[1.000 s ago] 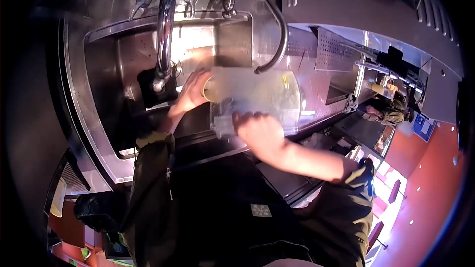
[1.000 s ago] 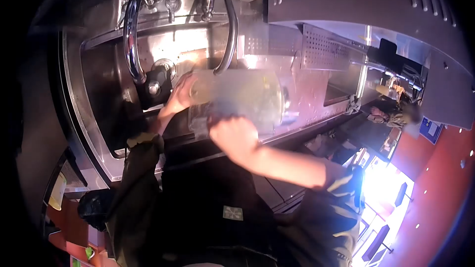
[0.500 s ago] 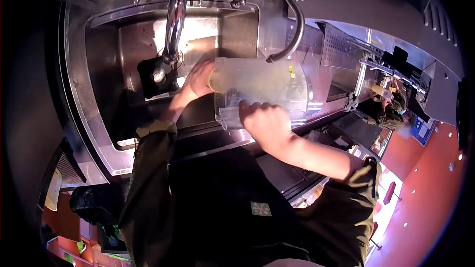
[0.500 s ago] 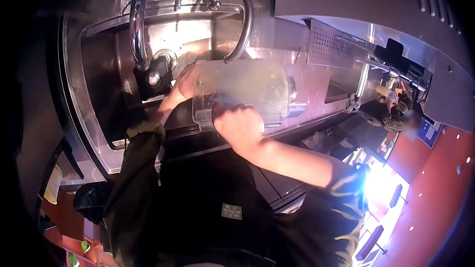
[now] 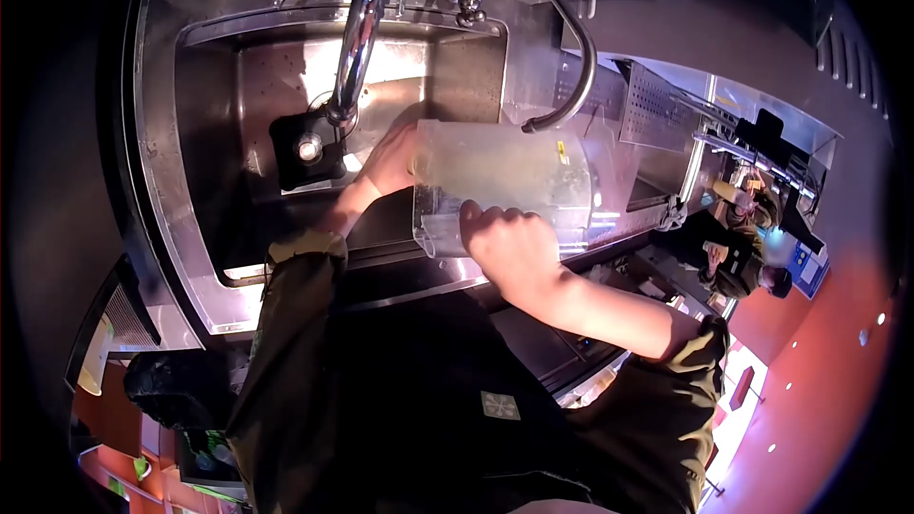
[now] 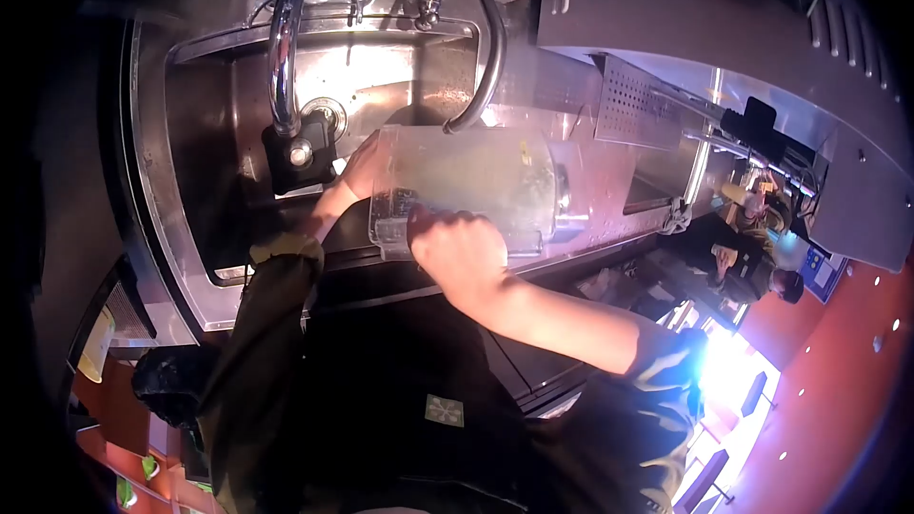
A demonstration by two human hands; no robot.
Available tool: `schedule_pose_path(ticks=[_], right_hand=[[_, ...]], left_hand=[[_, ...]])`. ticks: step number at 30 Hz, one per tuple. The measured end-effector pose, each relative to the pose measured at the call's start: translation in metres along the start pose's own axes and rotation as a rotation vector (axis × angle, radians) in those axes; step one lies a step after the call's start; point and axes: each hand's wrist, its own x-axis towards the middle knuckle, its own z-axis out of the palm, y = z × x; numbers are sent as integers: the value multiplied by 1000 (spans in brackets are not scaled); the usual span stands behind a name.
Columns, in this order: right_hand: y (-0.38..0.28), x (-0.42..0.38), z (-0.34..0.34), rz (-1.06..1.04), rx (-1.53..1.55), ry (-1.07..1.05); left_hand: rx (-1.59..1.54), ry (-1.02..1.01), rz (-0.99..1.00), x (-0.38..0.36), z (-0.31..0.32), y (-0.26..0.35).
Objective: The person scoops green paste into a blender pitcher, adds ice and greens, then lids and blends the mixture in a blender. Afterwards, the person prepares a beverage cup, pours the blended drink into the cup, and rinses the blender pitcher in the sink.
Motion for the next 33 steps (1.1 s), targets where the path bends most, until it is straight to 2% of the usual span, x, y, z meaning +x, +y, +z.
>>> schedule_pose_path(ticks=[2, 5, 6, 7, 9, 12, 13, 16, 17, 18, 22, 25, 28, 33], right_hand=[[-8, -6, -15, -11, -59, 51], [-2, -7, 4, -30, -52, 0], [1, -4, 9, -23, -36, -12], [0, -4, 5, -12, -45, 89], [-5, -8, -9, -9, -81, 45], [-1, -7, 2, -37, -71, 46], [1, -10, 5, -16, -54, 35], [6, -11, -7, 10, -59, 29], [5, -14, -9, 18, -65, 37], [6, -13, -10, 11, -45, 53], [15, -8, -10, 10, 6, -67], [9, -14, -16, -8, 30, 25], [18, -9, -5, 20, 28, -69], [10, -14, -7, -5, 57, -93]], left_hand=[[29, 24, -39, -7, 1, 3], [-48, -46, -66, -8, 15, -17], [-57, -52, -65, -10, 16, -15], [-30, -12, -56, -4, 3, 2], [10, 27, 11, -4, -8, 12], [-12, 55, -92, -9, -8, 16], [-127, 102, -42, -7, -9, 16], [13, 52, 2, -7, -18, 24], [-45, 79, 37, -10, -19, 21], [-31, 59, -41, -11, -18, 23], [-13, 95, 20, -18, -25, 20], [-16, 119, 45, -18, -20, 27], [-10, 145, 59, -19, -19, 31], [-22, 186, 70, -21, -15, 31]])
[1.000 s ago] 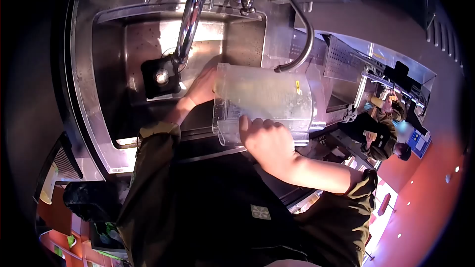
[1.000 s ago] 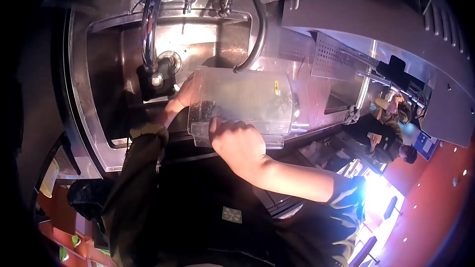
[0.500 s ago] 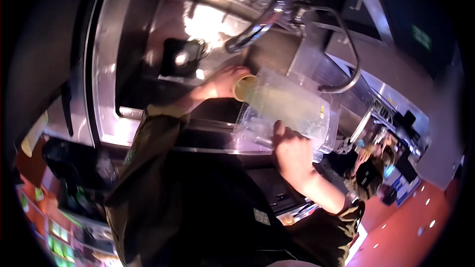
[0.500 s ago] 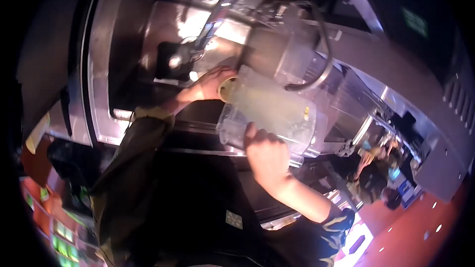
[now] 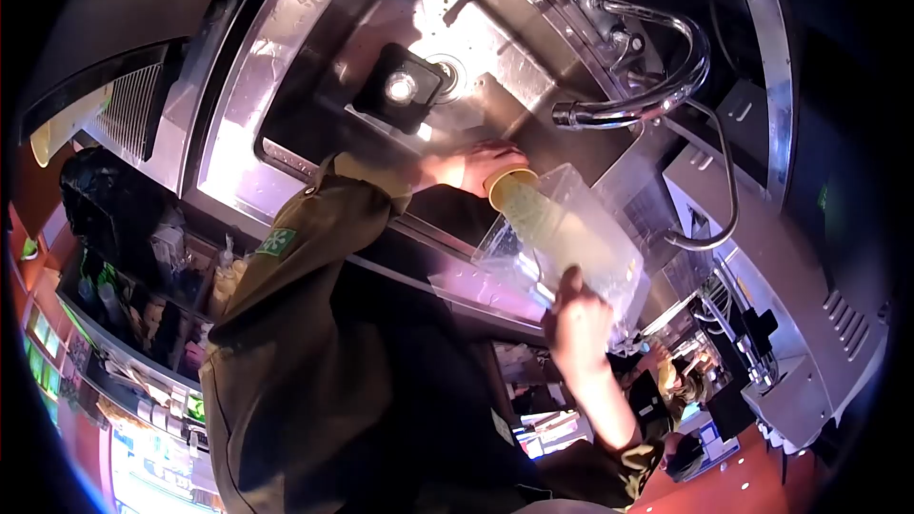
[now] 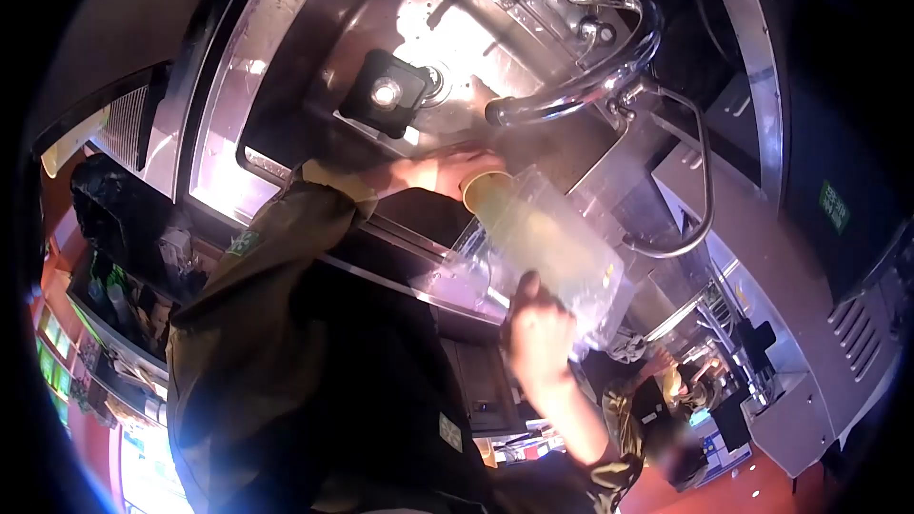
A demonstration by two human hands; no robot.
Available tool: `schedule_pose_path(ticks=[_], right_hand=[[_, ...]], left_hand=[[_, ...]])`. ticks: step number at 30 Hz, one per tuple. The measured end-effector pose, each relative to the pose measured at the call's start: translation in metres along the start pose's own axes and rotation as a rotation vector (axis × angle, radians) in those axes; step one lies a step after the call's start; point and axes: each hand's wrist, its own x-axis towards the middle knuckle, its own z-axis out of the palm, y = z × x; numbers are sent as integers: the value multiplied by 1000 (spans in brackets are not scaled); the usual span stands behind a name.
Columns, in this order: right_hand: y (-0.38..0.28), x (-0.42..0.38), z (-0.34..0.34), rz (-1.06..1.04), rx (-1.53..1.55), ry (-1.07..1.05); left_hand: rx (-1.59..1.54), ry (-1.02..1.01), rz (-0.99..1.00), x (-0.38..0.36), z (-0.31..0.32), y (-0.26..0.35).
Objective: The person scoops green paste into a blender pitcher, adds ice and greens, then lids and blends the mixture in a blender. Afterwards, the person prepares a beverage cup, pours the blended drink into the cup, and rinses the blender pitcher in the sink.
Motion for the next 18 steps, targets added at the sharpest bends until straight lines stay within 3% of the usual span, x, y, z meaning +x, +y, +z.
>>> schedule_pose_path(ticks=[5, 9, 12, 15, 18], right_hand=[[-14, -1, -11, -7, -130, 102], [1, 11, -4, 58, -116, -41], [-11, 3, -12, -1, -154, 113], [4, 11, 5, -21, -108, 12], [-3, 2, -9, 25, -147, 39]], left_hand=[[-2, 18, 16, 2, -1, -8], [-17, 13, 26, 1, -1, -8], [-21, 31, 25, -2, 0, -9], [-46, 15, 32, 2, 2, -11], [-35, 22, 33, 6, 4, -15]])
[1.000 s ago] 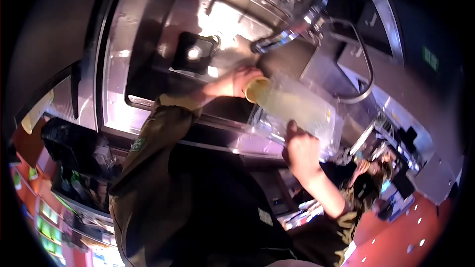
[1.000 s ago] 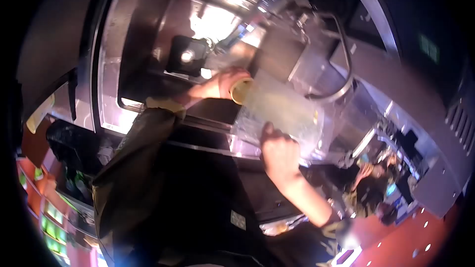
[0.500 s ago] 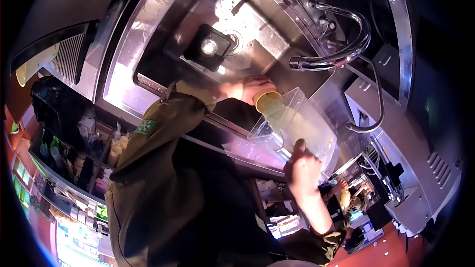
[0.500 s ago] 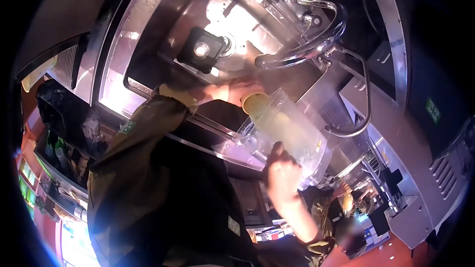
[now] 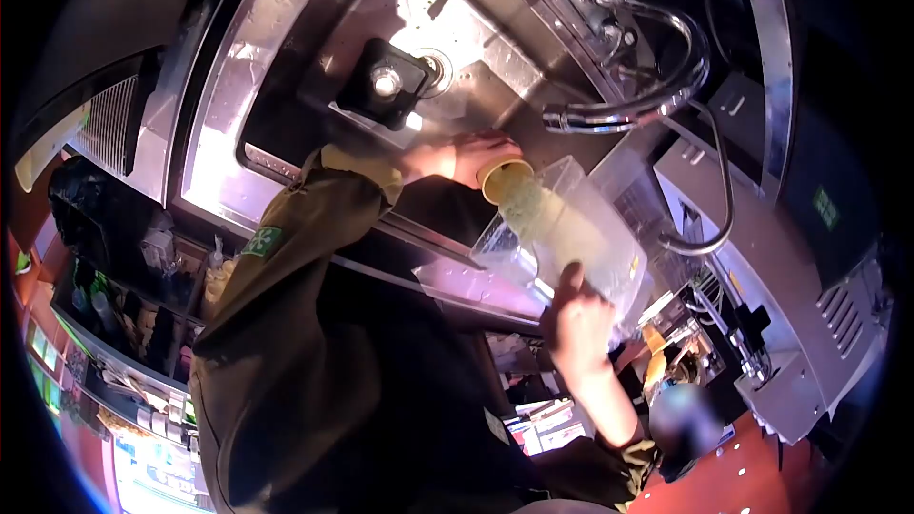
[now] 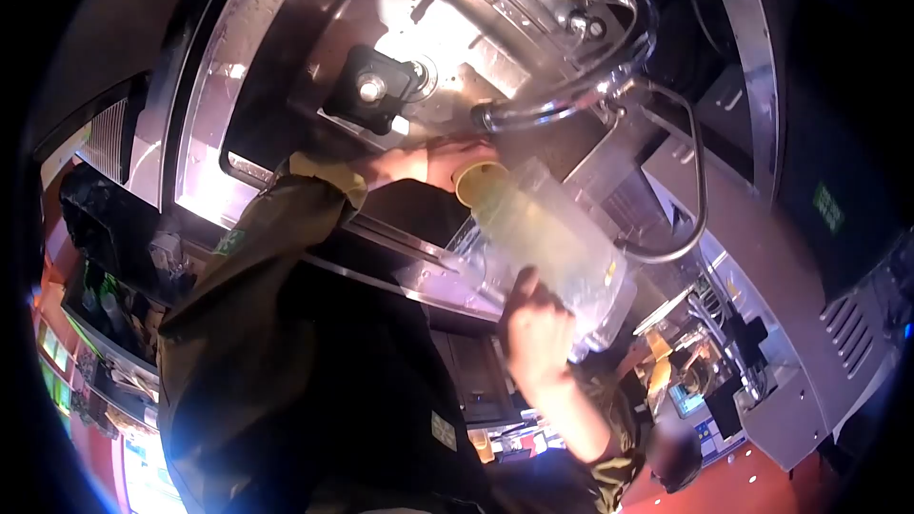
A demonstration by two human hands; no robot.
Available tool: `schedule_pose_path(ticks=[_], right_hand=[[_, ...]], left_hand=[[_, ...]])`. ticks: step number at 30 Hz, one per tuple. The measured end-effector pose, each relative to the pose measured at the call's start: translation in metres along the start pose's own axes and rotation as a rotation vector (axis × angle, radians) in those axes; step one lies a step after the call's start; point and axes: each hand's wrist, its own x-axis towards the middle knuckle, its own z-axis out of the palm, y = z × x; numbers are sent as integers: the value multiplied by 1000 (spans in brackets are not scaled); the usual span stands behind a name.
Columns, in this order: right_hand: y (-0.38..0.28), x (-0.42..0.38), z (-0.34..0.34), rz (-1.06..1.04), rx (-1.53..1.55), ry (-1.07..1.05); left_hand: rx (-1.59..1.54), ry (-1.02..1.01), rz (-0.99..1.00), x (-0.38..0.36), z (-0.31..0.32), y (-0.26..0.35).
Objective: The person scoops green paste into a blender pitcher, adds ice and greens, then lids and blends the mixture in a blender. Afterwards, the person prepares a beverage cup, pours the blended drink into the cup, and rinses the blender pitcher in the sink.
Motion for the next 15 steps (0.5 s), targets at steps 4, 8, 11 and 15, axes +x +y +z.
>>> schedule_pose_path(ticks=[4, 8, 11, 15], right_hand=[[6, 5, 10, -6, 32, -27], [1, 2, -3, 17, 37, -27], [17, 4, 13, 10, 136, -86], [34, -7, 14, 69, 308, -60]], left_hand=[[-20, -7, -3, 0, 2, -1], [-27, 10, -5, -3, 4, -5], [-31, -5, -3, -2, 4, -2], [-37, -8, 0, -4, 3, -1]])
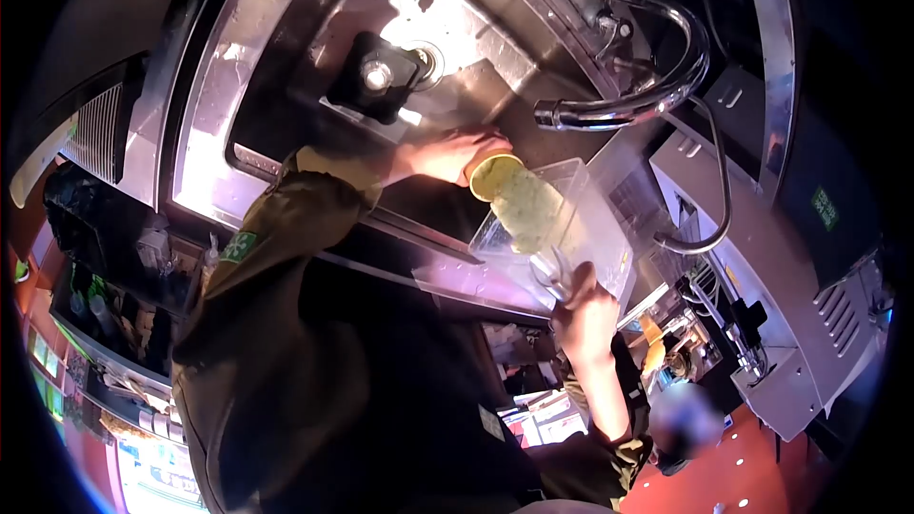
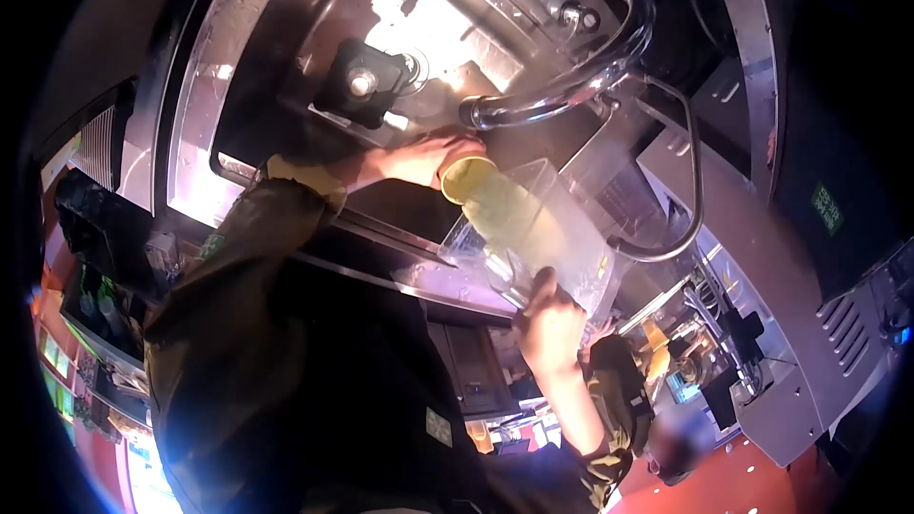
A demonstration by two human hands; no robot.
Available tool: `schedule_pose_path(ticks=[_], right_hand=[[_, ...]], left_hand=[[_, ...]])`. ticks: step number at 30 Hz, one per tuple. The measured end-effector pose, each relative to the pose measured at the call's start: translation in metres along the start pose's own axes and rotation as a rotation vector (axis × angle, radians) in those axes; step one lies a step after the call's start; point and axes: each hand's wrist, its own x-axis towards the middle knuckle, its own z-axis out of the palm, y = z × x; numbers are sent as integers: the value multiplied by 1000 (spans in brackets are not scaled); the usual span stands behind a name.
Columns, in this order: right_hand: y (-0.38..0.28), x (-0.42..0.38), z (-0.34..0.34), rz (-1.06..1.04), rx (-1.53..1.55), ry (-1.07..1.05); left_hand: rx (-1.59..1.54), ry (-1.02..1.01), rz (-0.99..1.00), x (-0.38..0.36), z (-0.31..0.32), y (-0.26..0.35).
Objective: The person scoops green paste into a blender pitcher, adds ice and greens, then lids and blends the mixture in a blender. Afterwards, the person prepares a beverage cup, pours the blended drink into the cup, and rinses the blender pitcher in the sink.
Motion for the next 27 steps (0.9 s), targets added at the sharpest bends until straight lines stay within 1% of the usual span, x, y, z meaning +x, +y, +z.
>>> schedule_pose_path(ticks=[3, 5, 7, 9, 10, 12, 13, 14, 16, 17, 19, 20, 21, 22, 24, 27], right_hand=[[2, -7, 2, 33, 68, -31], [7, -4, 3, 90, 110, 0], [8, -3, 5, 169, 151, 42], [8, -10, 7, 169, 153, 4], [10, -11, 6, 179, 147, -21], [17, -13, 6, 179, 245, 64], [10, -15, 6, 184, 222, 54], [12, -19, 7, 143, 125, -11], [16, -21, 1, 164, 146, -2], [20, -25, 7, 184, 222, 20], [19, -30, 4, 160, 182, 20], [23, -30, 3, 163, 174, 12], [24, -27, 3, 136, 232, 127], [21, -27, 1, 179, 284, 131], [18, -29, 3, 189, 329, 133], [19, -31, 8, 216, 413, 174]], left_hand=[[0, -9, 9, 0, -1, -3], [-15, -10, 18, -1, 2, -7], [-61, 19, 17, -8, 11, -14], [-128, 48, 13, -16, 21, -22], [-110, 68, 70, -16, 21, -23], [-73, 114, 183, -14, 23, -24], [-91, 132, 128, -13, 27, -22], [-105, 70, 68, -7, 19, -11], [-127, -61, -45, 4, 2, 4], [-118, -33, -70, 5, 5, 7], [-120, -51, -100, 4, 8, 8], [-116, -62, -112, 5, 6, 8], [-95, -58, -96, 7, 5, 12], [-93, -39, -84, 8, 3, 14], [-96, -6, -58, 10, 5, 18], [18, 59, -7, 11, 10, 20]])
